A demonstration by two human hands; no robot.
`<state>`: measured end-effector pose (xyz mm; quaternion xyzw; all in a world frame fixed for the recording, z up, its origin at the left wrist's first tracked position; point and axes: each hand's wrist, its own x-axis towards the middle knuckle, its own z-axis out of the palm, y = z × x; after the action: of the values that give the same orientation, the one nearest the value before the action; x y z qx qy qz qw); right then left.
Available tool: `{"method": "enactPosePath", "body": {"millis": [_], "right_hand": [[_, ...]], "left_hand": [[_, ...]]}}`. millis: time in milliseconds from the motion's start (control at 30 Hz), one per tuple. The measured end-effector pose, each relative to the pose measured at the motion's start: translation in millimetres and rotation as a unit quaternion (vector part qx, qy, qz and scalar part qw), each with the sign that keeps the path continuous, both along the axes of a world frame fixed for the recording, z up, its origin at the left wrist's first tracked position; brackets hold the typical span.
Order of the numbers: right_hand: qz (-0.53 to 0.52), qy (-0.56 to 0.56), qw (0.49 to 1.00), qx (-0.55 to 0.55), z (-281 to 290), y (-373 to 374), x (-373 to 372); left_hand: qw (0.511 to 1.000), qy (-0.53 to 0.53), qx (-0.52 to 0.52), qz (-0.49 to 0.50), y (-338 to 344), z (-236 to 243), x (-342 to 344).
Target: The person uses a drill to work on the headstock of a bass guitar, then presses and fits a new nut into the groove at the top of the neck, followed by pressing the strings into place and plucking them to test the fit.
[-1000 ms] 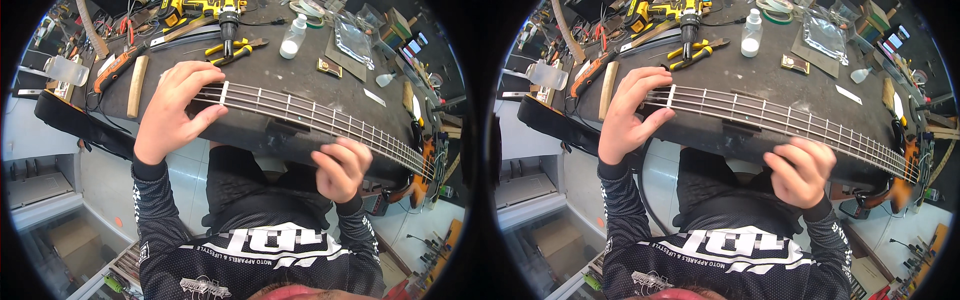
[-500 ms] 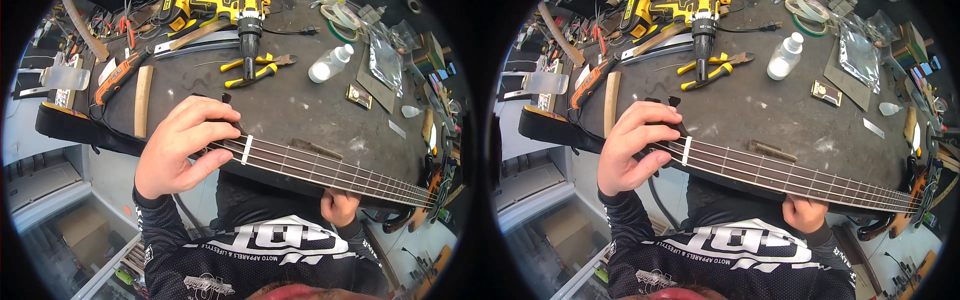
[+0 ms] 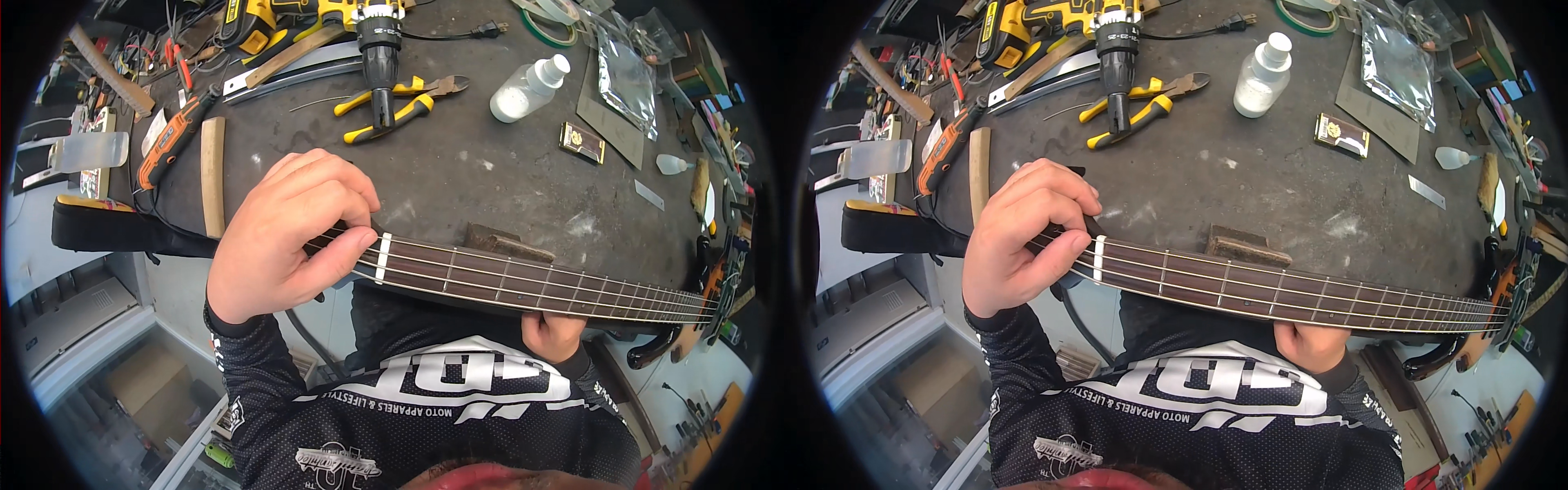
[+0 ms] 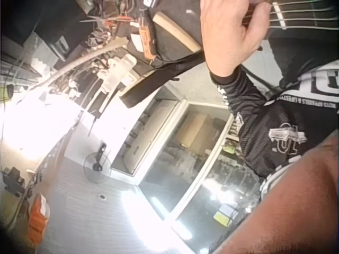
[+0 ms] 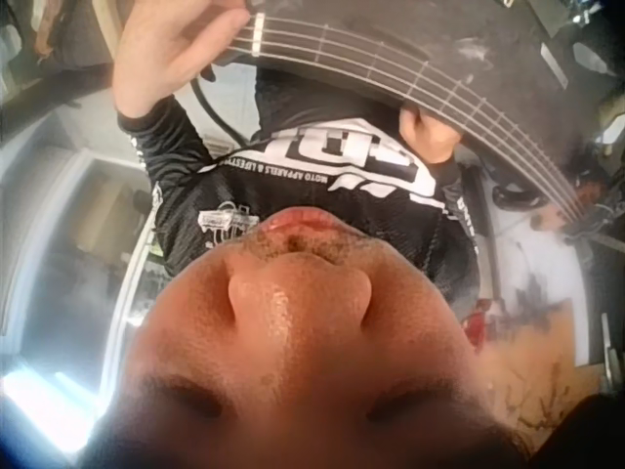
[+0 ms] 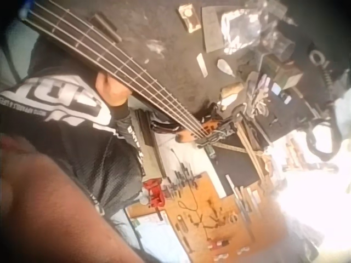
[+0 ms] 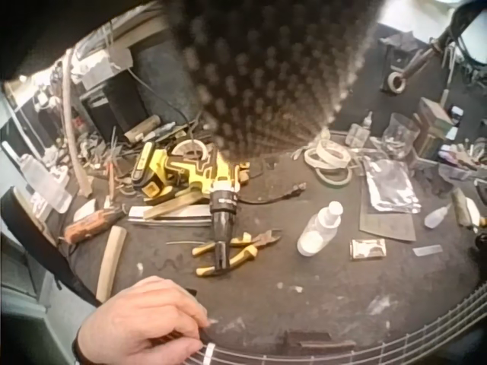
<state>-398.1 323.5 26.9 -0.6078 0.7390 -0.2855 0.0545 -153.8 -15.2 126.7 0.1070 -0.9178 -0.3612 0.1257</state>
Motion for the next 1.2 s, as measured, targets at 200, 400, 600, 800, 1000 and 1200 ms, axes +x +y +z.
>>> {"method": "enactPosePath", "body": {"millis": [200, 400, 600, 800, 1000, 1200], "right_hand": [[-0.005, 0.001, 1.000, -0.002, 1, -1, 1], [0.007, -0.035, 0.999, 0.009, -3, 5, 0], [0.007, -0.022, 1.000, -0.003, -5, 3, -1], [0.011, -0.009, 0.999, -0.031, -4, 0, -1], [0.005, -0.011, 1.000, -0.016, -6, 4, 0], [0.003, 0.005, 0.999, -0.037, -8, 1, -2]], "left_hand": [[0.999, 0.007, -0.041, -0.010, 2, 4, -2], [0.997, 0.003, -0.059, -0.053, 21, 17, -15], [0.995, -0.022, -0.071, -0.061, 30, 12, -24], [0.992, -0.021, -0.113, -0.055, 35, 15, -25], [0.990, -0.020, -0.122, -0.060, 39, 17, -26], [0.991, -0.006, -0.130, -0.044, 45, 17, -30]]}}
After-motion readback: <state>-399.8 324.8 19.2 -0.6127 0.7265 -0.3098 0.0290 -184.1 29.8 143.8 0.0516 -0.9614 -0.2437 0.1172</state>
